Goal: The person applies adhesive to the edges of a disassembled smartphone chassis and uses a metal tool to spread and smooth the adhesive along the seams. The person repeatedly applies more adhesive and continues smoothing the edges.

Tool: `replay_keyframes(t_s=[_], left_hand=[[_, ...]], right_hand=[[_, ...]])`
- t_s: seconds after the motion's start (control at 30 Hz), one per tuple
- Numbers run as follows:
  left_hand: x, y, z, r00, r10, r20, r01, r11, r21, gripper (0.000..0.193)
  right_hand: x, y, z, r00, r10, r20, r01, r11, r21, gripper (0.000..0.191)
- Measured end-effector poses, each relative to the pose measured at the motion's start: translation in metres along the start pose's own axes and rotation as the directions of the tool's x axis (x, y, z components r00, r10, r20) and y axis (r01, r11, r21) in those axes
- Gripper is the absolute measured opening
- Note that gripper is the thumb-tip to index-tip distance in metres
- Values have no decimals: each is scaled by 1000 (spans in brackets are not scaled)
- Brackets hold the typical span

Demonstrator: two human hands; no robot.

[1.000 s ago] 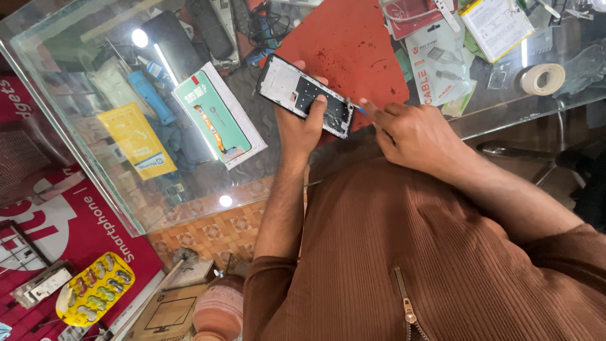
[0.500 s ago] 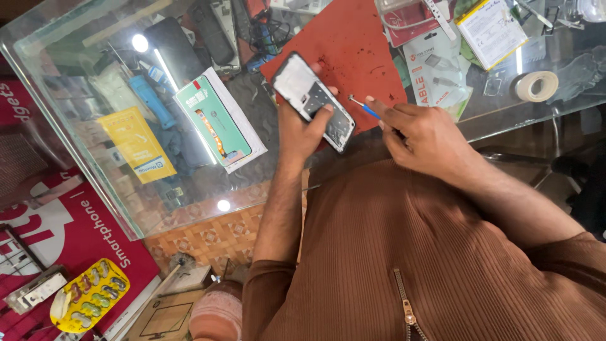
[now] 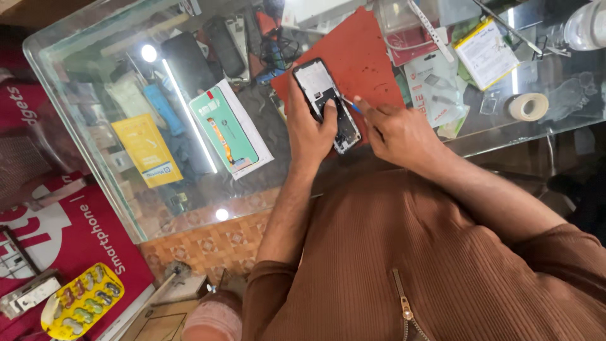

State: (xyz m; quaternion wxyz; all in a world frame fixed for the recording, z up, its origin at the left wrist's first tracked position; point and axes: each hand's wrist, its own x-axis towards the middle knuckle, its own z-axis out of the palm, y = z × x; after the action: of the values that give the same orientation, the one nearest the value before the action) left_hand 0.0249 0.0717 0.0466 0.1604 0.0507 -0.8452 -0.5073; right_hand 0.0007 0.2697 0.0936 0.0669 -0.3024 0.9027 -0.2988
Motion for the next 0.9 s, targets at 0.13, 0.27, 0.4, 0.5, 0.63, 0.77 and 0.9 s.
replay_keyframes(t_s=[0.13,0.27,0.4,0.5,0.63,0.77,0.9], left_hand=[[-3,6,4,995,-98,5,97,985,-143,80],[-3,7,7,995,-104,11,103,960,-259,78],[-4,4,5,990,-143,20,142,938,-317,77],[-6,-2,7,990,-143,10,138,938,-319,76],[-7,-9,8,992,-125,11,120,919,-376,76],[-8,-7,6,985,-168,48,173,904,-392,80],[-6,-1,7,994,-101,41,108,902,-418,80]], right_hand=[[25,4,9,997,-55,-47,54,998,-36,50],[55,12,19,989,-108,-100,99,991,-92,49],[36,3,5,996,-85,-28,83,994,-64,52],[-2,-11,-19,982,34,185,-5,988,-156,52],[-23,-10,-39,974,54,219,-58,998,15,50],[8,1,-27,1000,-29,-6,29,997,77,48],[48,6,5,990,-104,-100,116,985,125,45]])
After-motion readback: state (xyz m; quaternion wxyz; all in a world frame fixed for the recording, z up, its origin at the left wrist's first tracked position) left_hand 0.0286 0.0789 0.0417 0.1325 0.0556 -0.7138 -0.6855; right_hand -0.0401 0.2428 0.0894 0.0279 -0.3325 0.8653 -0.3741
